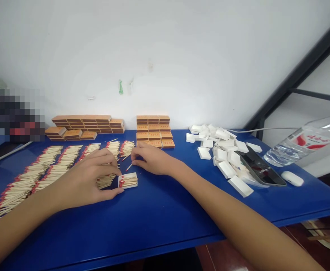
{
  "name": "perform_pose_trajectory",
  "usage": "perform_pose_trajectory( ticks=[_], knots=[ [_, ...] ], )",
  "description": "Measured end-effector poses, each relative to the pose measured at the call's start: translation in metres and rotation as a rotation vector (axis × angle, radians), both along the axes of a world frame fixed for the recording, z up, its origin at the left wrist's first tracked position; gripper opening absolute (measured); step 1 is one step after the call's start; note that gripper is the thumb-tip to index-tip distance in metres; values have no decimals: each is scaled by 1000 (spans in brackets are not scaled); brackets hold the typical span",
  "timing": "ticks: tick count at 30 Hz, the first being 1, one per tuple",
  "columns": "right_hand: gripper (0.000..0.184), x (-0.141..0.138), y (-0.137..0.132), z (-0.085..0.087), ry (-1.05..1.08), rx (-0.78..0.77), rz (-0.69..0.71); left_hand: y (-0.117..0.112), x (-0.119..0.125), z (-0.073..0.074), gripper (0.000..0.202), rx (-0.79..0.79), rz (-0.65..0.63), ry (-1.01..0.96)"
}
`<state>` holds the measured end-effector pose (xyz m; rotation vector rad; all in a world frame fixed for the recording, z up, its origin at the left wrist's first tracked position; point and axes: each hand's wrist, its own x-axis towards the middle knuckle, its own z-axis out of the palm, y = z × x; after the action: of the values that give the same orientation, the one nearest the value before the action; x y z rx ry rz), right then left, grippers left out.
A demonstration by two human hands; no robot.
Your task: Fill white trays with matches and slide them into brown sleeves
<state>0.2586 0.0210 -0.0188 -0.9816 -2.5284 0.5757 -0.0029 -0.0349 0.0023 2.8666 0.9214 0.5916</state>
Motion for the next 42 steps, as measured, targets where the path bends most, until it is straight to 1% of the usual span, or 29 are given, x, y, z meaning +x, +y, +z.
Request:
perform_pose_trajectory(
  ticks=[4,7,10,12,15,23,28,32,38,42],
  knots=[
    [9,-6,3,-4,-18,59,-64,1,0,-2,23,1,-3,-2],
    [3,-10,3,-7,-12,91,-75,1,0,-1,23,-5,-5,-7],
    [16,-12,2,-8,-22,110,-87,1,-1,0,23,0,-9,-5],
    [12,-12,2,-8,-38,116,-93,2,-1,0,23,1,-6,-4],
    [3,-12,2,-9,-33,104,-102,2,-1,0,23,-1,1,1],
    [8,-4,4,-11,10,104,-100,0,1,2,24,2,4,10],
    [5,0,6,-9,-11,90,-114,0,0,1,24,13,10,7],
    [5,-1,4,-8,-12,76,-102,0,0,1,25,13,15,23],
    [12,-4,-1,-4,-77,35,-141,0,0,2,24,1,9,19],
    [14,-7,-4,-2,-51,31,-148,1,0,0,24,8,2,15]
  ],
)
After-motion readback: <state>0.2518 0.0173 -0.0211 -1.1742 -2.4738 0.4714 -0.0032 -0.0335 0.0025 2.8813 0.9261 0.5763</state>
